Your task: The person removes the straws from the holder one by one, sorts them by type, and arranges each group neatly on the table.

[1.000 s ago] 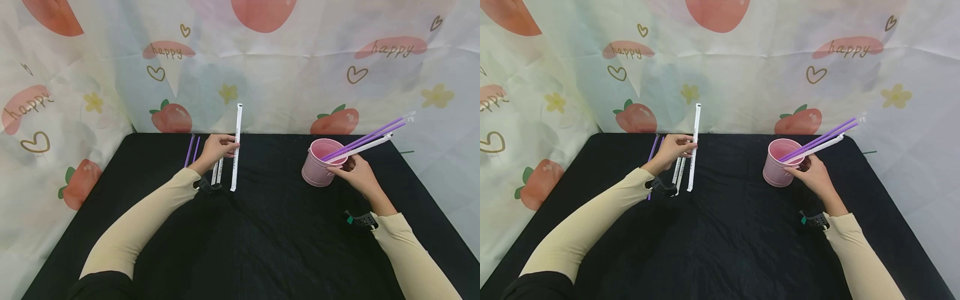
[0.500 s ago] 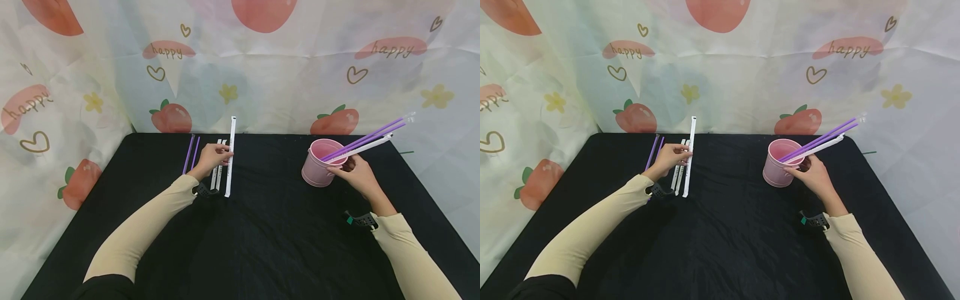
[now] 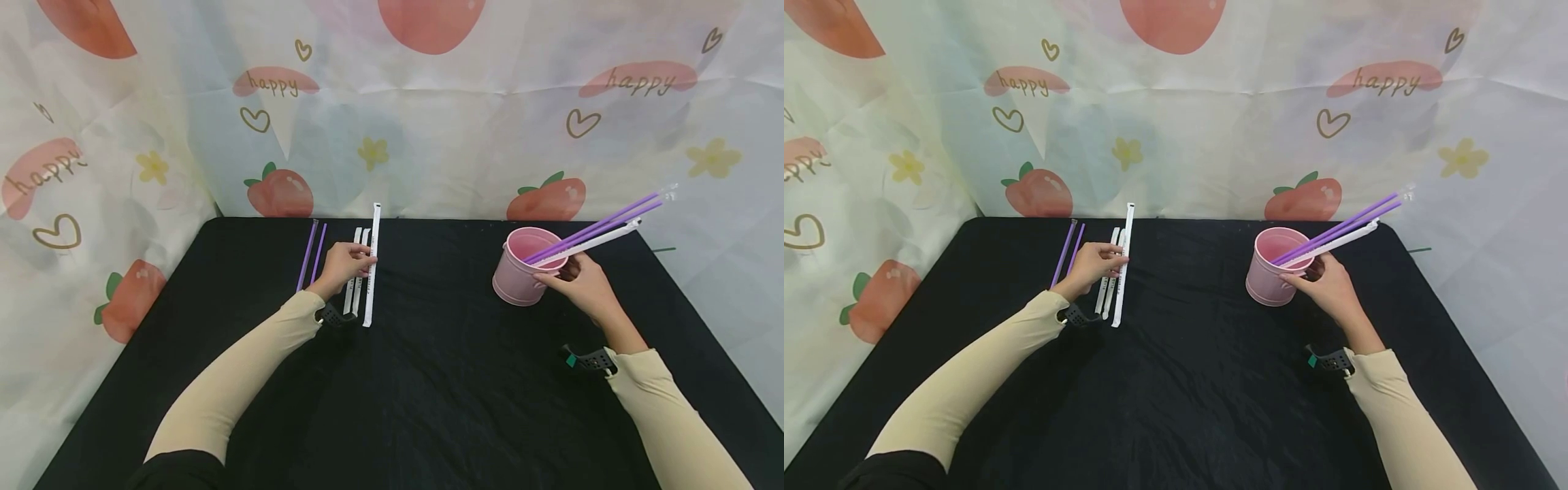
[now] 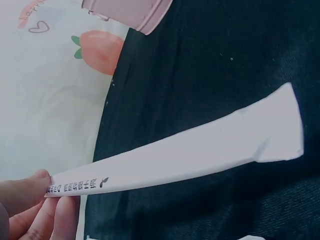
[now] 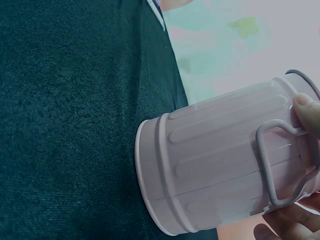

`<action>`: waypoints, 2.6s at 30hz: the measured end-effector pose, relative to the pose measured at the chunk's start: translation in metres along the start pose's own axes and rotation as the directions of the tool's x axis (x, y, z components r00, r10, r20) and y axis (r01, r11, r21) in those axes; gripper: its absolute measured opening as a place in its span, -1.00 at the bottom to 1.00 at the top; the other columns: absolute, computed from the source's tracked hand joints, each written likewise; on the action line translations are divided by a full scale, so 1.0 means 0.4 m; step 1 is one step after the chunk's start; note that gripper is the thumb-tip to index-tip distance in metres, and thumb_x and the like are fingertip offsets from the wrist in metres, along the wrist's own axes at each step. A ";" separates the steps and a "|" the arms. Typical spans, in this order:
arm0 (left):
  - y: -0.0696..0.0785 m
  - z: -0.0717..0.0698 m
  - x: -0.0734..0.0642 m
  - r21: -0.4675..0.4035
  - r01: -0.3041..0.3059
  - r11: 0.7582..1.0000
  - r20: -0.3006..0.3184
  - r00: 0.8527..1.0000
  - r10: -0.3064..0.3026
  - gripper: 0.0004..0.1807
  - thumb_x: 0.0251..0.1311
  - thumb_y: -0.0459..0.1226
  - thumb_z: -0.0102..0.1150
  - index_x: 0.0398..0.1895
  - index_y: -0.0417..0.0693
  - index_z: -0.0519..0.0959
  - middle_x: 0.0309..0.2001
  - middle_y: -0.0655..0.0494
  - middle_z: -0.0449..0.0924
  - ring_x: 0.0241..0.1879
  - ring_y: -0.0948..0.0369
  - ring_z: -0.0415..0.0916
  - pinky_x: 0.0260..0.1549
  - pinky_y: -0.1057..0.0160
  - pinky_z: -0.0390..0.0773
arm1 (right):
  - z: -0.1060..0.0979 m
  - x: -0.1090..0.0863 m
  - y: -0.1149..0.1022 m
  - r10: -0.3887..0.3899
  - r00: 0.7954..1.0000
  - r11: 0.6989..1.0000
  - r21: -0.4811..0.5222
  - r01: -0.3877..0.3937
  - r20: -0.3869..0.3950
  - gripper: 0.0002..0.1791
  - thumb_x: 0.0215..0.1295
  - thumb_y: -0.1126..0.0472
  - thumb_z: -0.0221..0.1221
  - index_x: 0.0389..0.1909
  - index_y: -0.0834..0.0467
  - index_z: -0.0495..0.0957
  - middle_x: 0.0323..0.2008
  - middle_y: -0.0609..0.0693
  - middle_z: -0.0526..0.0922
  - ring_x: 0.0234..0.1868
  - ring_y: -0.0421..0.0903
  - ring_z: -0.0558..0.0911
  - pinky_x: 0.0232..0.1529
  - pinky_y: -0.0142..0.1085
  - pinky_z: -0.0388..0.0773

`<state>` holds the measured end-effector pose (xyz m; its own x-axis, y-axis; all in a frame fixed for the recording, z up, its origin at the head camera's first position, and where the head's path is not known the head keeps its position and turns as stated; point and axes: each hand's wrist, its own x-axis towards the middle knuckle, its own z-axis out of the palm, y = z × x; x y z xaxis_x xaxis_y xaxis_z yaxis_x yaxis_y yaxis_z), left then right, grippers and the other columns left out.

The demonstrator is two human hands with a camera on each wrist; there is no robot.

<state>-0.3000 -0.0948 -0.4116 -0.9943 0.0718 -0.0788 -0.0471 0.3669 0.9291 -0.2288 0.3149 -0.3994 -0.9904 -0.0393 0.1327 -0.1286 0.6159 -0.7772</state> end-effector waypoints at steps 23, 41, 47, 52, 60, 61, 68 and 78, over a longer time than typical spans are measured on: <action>-0.037 0.000 0.000 0.072 0.052 0.996 -0.018 0.999 -0.050 -0.71 0.14 -0.37 0.23 -0.06 -0.31 0.58 -0.28 -0.20 0.67 -0.65 0.40 0.52 -0.44 0.31 0.68 | -0.001 0.001 0.003 0.008 1.000 1.000 -0.012 -0.008 0.004 -0.24 0.23 0.14 0.23 0.33 0.37 0.11 0.20 0.42 0.36 -0.18 -0.71 0.29 -0.23 -0.84 0.35; -0.061 0.014 0.018 0.060 0.053 0.997 -0.058 0.997 -0.050 -0.72 0.11 -0.41 0.23 -0.10 -0.36 0.59 -0.36 -0.14 0.65 -0.68 0.43 0.47 -0.56 0.46 0.61 | -0.001 0.000 0.000 0.003 1.000 1.000 0.006 -0.003 0.007 -0.24 0.23 0.16 0.23 0.33 0.37 0.11 0.19 0.41 0.37 -0.16 -0.71 0.30 -0.23 -0.84 0.34; -0.054 0.020 0.027 0.117 0.075 0.990 -0.058 0.996 -0.069 -0.76 0.13 -0.39 0.23 -0.13 -0.31 0.61 -0.26 -0.18 0.68 -0.58 0.35 0.56 -0.47 0.42 0.65 | -0.002 0.000 0.002 0.012 1.000 1.000 -0.003 -0.012 0.009 -0.24 0.23 0.14 0.23 0.33 0.37 0.11 0.19 0.41 0.37 -0.20 -0.73 0.28 -0.24 -0.84 0.33; -0.052 0.027 0.035 0.160 0.076 0.984 -0.077 0.995 -0.064 -0.85 0.09 -0.39 0.27 -0.26 -0.28 0.64 -0.35 -0.09 0.70 -0.50 0.21 0.66 -0.46 0.36 0.67 | -0.002 -0.002 -0.002 0.011 1.000 1.000 0.000 -0.011 0.008 -0.23 0.23 0.10 0.23 0.31 0.37 0.12 0.18 0.41 0.37 -0.19 -0.72 0.30 -0.24 -0.83 0.35; -0.047 0.033 0.030 0.230 0.075 0.970 -0.120 0.992 -0.048 -0.84 0.09 -0.35 0.28 -0.27 -0.26 0.66 -0.30 -0.14 0.72 -0.61 0.33 0.58 -0.52 0.45 0.62 | -0.003 -0.001 -0.004 0.007 1.000 1.000 -0.007 -0.006 0.007 -0.22 0.21 0.10 0.25 0.32 0.36 0.13 0.18 0.41 0.39 -0.17 -0.69 0.32 -0.23 -0.82 0.37; -0.047 0.033 0.029 0.247 0.071 0.966 -0.125 0.991 -0.041 -0.84 0.09 -0.34 0.28 -0.28 -0.26 0.66 -0.30 -0.13 0.72 -0.64 0.37 0.54 -0.55 0.47 0.60 | -0.002 -0.001 -0.004 0.008 1.000 1.000 -0.009 -0.008 0.006 -0.23 0.21 0.09 0.24 0.32 0.36 0.13 0.18 0.40 0.39 -0.17 -0.69 0.32 -0.23 -0.82 0.37; -0.044 0.034 0.031 0.316 0.057 0.947 -0.141 0.990 -0.013 -0.86 0.06 -0.31 0.31 -0.37 -0.24 0.68 -0.39 -0.09 0.71 -0.70 0.42 0.47 -0.63 0.49 0.54 | -0.001 -0.001 -0.005 0.000 1.000 1.000 0.006 0.000 0.001 -0.24 0.22 0.13 0.24 0.31 0.37 0.13 0.16 0.40 0.39 -0.19 -0.71 0.32 -0.24 -0.82 0.36; -0.032 0.038 0.030 0.372 0.055 0.926 -0.145 0.989 -0.001 -0.87 0.04 -0.31 0.33 -0.39 -0.22 0.67 -0.46 -0.08 0.71 -0.70 0.39 0.47 -0.67 0.51 0.46 | -0.002 -0.002 -0.005 0.004 1.000 1.000 0.011 -0.004 0.002 -0.25 0.23 0.16 0.23 0.33 0.36 0.11 0.18 0.40 0.38 -0.21 -0.75 0.29 -0.24 -0.85 0.33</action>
<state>-0.3100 -0.0846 -0.4301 -0.9976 -0.0639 -0.0261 -0.0630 0.6892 0.7218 -0.2276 0.3143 -0.3975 -0.9910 -0.0381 0.1281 -0.1248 0.6073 -0.7846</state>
